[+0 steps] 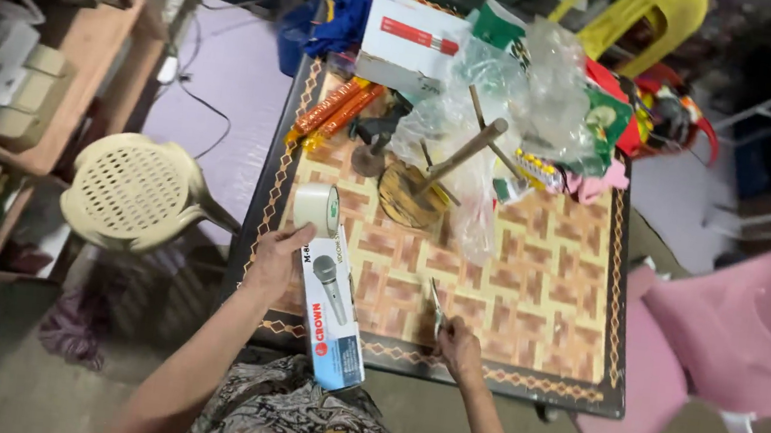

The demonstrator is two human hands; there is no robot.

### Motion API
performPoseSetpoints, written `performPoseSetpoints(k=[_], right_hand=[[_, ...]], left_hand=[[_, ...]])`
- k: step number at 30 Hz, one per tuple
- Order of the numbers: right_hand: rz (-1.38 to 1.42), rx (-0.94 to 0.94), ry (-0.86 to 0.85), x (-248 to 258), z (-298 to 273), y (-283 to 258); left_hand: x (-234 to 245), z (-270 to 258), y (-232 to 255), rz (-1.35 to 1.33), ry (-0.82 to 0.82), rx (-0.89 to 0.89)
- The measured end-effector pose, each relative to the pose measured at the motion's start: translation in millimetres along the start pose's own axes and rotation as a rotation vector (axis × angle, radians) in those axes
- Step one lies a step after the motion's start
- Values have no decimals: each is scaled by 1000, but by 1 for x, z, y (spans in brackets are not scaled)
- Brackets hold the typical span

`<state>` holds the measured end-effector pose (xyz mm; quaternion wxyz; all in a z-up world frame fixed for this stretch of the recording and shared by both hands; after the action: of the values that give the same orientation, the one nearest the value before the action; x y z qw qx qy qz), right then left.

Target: Taping a microphone box and wiping down appliance boxes with a cloth.

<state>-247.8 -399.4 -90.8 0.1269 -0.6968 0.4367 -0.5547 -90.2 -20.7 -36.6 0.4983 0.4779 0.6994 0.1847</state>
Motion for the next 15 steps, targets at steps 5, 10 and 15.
performPoseSetpoints(k=[5,10,15], right_hand=[[104,132,-108,32,18,-108],[-75,497,-305,30,39,-209],[-294,738,-371,12,45,-257]], left_hand=[[-4,-3,10,73,108,-29],[-16,-5,25,39,99,-84],[-20,-19,32,143,126,-23]])
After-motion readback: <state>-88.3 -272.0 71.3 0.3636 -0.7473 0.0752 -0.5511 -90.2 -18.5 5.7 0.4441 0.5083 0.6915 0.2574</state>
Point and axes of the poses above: each hand's wrist, its own z-axis towards the middle knuckle, its own x-axis out of the back of the hand, y = z × x, the point moved 5 cm from there along z, towards the middle knuckle, and after that the axes turned 7 degrees about z, right-handed, at the moved point
